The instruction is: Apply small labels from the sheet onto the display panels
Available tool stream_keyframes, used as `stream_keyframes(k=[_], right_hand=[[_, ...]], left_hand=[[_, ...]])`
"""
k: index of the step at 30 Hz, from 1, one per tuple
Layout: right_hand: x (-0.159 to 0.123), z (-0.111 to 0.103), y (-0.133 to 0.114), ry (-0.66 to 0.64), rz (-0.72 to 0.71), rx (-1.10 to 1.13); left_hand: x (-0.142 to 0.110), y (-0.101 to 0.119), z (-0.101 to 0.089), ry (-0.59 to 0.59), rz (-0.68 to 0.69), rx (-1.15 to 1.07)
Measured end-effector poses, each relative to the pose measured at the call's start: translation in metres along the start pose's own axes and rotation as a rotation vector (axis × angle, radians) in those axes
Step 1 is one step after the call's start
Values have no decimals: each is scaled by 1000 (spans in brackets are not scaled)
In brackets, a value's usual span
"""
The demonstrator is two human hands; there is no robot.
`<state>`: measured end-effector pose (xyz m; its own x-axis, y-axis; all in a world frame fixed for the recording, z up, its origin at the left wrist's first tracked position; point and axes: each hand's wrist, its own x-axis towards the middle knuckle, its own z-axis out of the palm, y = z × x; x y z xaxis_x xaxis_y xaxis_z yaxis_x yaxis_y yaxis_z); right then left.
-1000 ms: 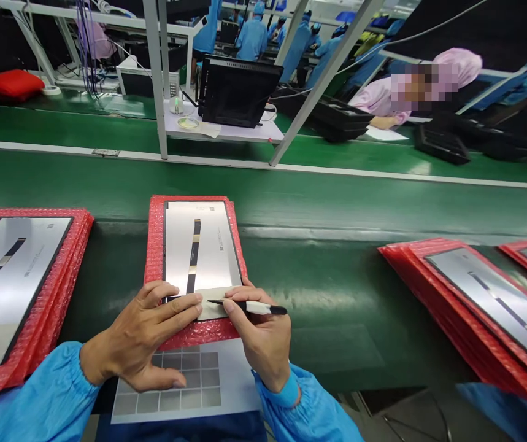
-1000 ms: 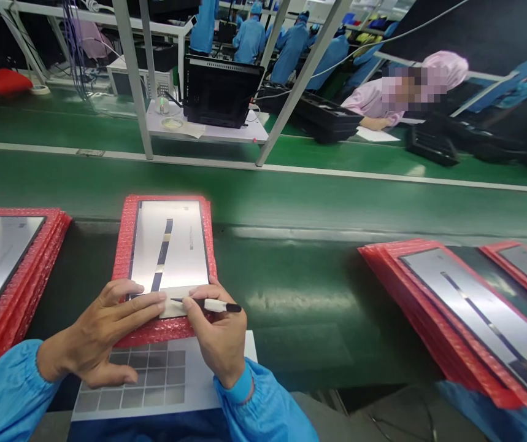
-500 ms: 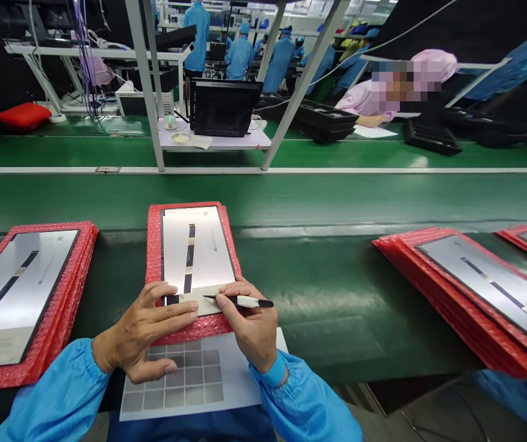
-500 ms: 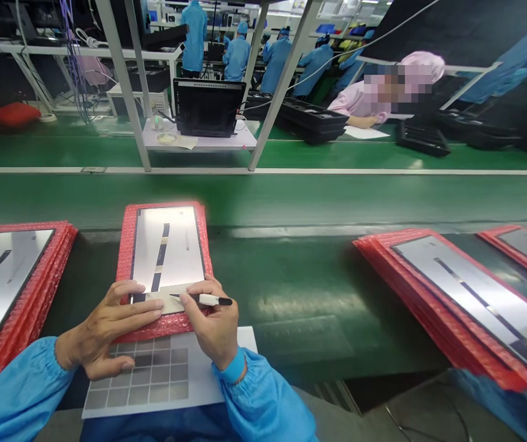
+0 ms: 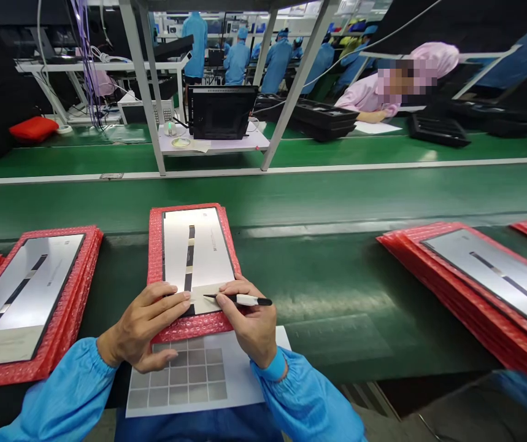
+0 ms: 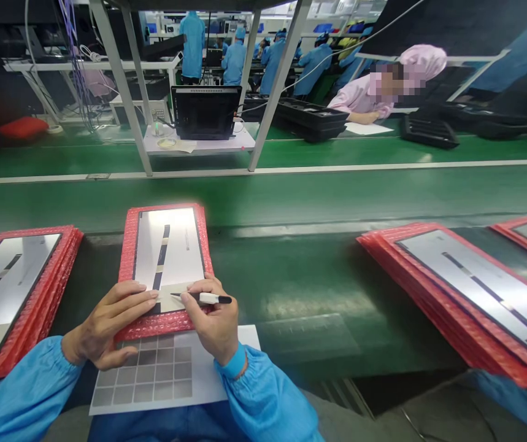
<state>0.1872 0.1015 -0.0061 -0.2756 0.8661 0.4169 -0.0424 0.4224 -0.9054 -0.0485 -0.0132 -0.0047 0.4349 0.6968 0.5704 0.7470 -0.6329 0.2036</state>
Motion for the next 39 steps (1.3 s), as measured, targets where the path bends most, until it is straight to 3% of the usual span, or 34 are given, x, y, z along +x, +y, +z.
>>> stream_keyframes(k=[8,13,24,32,35,39], right_hand=[[-1,-1,2,-19,-2,12],[-1,-2,1,-21,6,19],[-2,-1,3,-20,14,33],[-2,0,3,-14,-3,25],[-1,-1,3,-23,8,19],[-1,-1,3,-31,14,20]], left_hand=[[1,2,0,95,46,63],[2,-1,-1,87,78,62],[3,2,-1,-42,15,86],[3,5,-4,-197,25,111],[2,4,-3,-160,21,84],[-1,0,-1,-10,79,36]])
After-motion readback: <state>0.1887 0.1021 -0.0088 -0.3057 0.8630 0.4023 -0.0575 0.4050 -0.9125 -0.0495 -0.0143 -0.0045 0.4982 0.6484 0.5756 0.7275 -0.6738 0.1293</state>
